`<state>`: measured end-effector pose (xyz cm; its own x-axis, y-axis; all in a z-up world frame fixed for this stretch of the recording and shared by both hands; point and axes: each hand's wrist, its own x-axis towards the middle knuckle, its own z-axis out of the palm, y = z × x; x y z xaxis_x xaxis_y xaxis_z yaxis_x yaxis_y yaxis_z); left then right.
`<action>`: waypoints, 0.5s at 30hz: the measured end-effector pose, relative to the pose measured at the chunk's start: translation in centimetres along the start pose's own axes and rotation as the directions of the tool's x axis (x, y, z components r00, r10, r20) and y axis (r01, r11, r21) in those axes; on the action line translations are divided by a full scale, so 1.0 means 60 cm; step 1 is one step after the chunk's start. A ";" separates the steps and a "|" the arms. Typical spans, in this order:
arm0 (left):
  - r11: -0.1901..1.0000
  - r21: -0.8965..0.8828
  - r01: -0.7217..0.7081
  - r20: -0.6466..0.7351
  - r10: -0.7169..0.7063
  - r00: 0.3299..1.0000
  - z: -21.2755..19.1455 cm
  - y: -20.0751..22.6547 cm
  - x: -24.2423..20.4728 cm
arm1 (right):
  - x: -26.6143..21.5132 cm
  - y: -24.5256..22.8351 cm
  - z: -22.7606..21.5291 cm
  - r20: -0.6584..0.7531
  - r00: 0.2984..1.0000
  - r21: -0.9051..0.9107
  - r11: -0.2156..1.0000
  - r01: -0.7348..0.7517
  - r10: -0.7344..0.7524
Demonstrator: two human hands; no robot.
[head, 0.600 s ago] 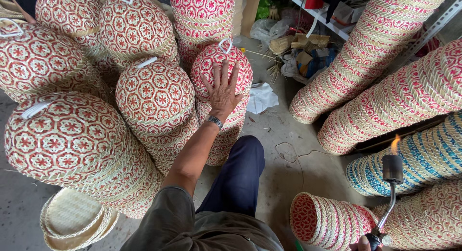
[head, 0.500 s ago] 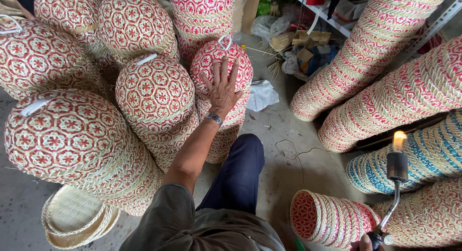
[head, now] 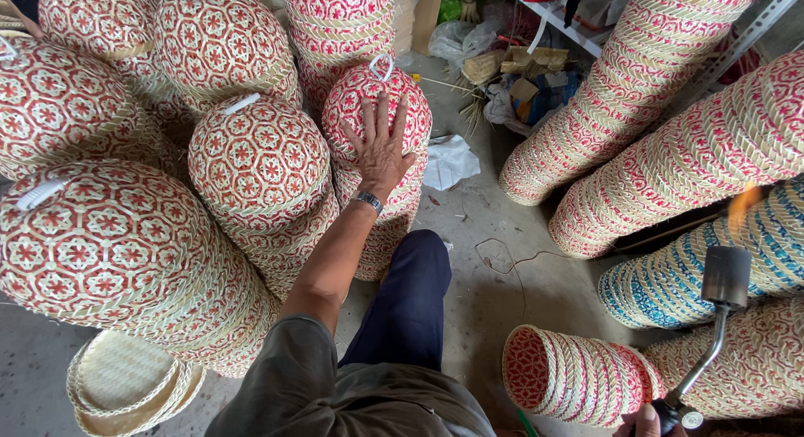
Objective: The person uses a handheld torch to apply heat to the surface of woven baskets. They rotate each basket to treat different areas and then place it aside before picking up another.
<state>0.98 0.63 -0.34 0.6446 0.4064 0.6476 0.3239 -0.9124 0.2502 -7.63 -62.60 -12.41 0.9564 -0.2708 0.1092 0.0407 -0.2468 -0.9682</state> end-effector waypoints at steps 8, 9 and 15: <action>1.000 0.018 0.021 0.006 -0.021 1.000 0.015 -0.020 0.030 | 0.006 0.040 -0.007 -0.055 0.998 0.040 0.999 -0.013 0.015; 0.999 0.026 0.028 0.004 -0.028 1.000 0.018 -0.021 0.035 | 0.007 0.042 -0.009 -0.058 0.998 0.040 0.999 -0.012 0.014; 0.996 0.050 0.076 0.026 -0.077 0.997 0.037 -0.027 0.061 | 0.020 0.049 -0.003 -0.066 0.998 0.045 0.999 -0.008 0.011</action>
<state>4.38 3.71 0.04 0.6352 0.4768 0.6076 0.4062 -0.8754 0.2622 -6.43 -63.79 -15.10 0.9355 -0.3349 0.1130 0.0457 -0.2024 -0.9782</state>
